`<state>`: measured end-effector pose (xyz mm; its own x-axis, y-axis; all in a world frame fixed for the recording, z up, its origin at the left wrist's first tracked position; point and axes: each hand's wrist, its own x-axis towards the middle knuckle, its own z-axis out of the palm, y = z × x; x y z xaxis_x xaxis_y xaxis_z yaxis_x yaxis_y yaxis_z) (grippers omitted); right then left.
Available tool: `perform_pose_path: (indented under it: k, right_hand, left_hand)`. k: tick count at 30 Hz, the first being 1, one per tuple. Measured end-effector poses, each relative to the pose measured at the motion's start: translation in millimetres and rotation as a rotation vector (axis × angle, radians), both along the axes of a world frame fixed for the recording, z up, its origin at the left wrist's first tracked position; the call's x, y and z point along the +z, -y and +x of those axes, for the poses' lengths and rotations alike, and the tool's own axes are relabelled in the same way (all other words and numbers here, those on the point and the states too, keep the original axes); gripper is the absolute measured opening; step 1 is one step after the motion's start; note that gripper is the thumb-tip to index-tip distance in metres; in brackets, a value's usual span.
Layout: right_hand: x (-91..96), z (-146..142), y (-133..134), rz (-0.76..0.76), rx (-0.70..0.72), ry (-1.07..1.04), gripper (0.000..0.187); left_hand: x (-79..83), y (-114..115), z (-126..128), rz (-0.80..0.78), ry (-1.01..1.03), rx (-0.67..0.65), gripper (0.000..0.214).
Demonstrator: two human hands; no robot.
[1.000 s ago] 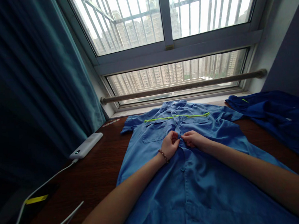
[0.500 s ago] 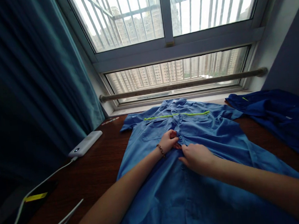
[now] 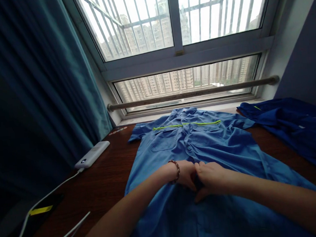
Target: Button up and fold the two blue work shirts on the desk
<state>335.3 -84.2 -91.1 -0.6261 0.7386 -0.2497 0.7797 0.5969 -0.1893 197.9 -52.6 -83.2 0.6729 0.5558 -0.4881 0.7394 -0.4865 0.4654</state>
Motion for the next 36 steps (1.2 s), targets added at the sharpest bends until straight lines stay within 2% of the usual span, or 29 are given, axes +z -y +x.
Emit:
perform_pose_path:
  k: [3, 5, 10, 15, 19, 22, 24, 29, 31, 33, 36]
  right_hand:
    - [-16.7, 9.0, -20.1, 0.052, 0.03, -0.106, 0.081]
    - [-26.2, 17.0, -37.8, 0.115, 0.04, -0.168, 0.081]
    - [-41.7, 35.1, -74.7, 0.227, -0.036, -0.325, 0.06]
    - [-52.7, 39.5, -75.9, 0.299, -0.144, -0.531, 0.041]
    - [-55.5, 39.0, -71.9, 0.243, -0.139, -0.588, 0.03]
    - [-54.8, 40.6, -74.3, 0.169, -0.158, -0.681, 0.023]
    - [-53.5, 42.5, -76.8, 0.059, -0.187, -0.811, 0.022]
    - [-48.2, 46.2, -75.2, -0.48, -0.354, -1.188, 0.035]
    - [-46.0, 46.3, -70.9, -0.628, -0.42, -1.263, 0.038]
    - [-44.1, 45.5, -66.3, -0.696, -0.455, -1.319, 0.038]
    - [-42.0, 43.3, -61.5, -0.701, -0.476, -1.367, 0.037]
  left_hand:
    - [-17.0, -6.7, 2.3, 0.183, -0.004, 0.093, 0.025]
    - [-27.1, -18.1, -0.5, 0.254, 0.11, 0.184, 0.023]
    - [-48.9, -47.0, -12.6, 0.473, 0.448, 0.378, 0.03]
    - [-63.4, -55.1, -17.3, 0.454, 0.578, 0.406, 0.03]
    - [-65.8, -54.9, -17.0, 0.438, 0.622, 0.398, 0.025]
    - [-65.6, -55.2, -16.4, 0.452, 0.659, 0.399, 0.016]
    - [-64.0, -54.2, -15.4, 0.467, 0.71, 0.399, 0.012]
    - [-53.2, -43.6, -10.0, 0.481, 0.859, 0.41, 0.01]
    - [-48.9, -38.2, -7.8, 0.49, 0.879, 0.42, 0.009]
    - [-46.8, -34.2, -6.3, 0.498, 0.87, 0.434, 0.011]
    - [-48.4, -32.2, -5.1, 0.503, 0.851, 0.446, 0.014]
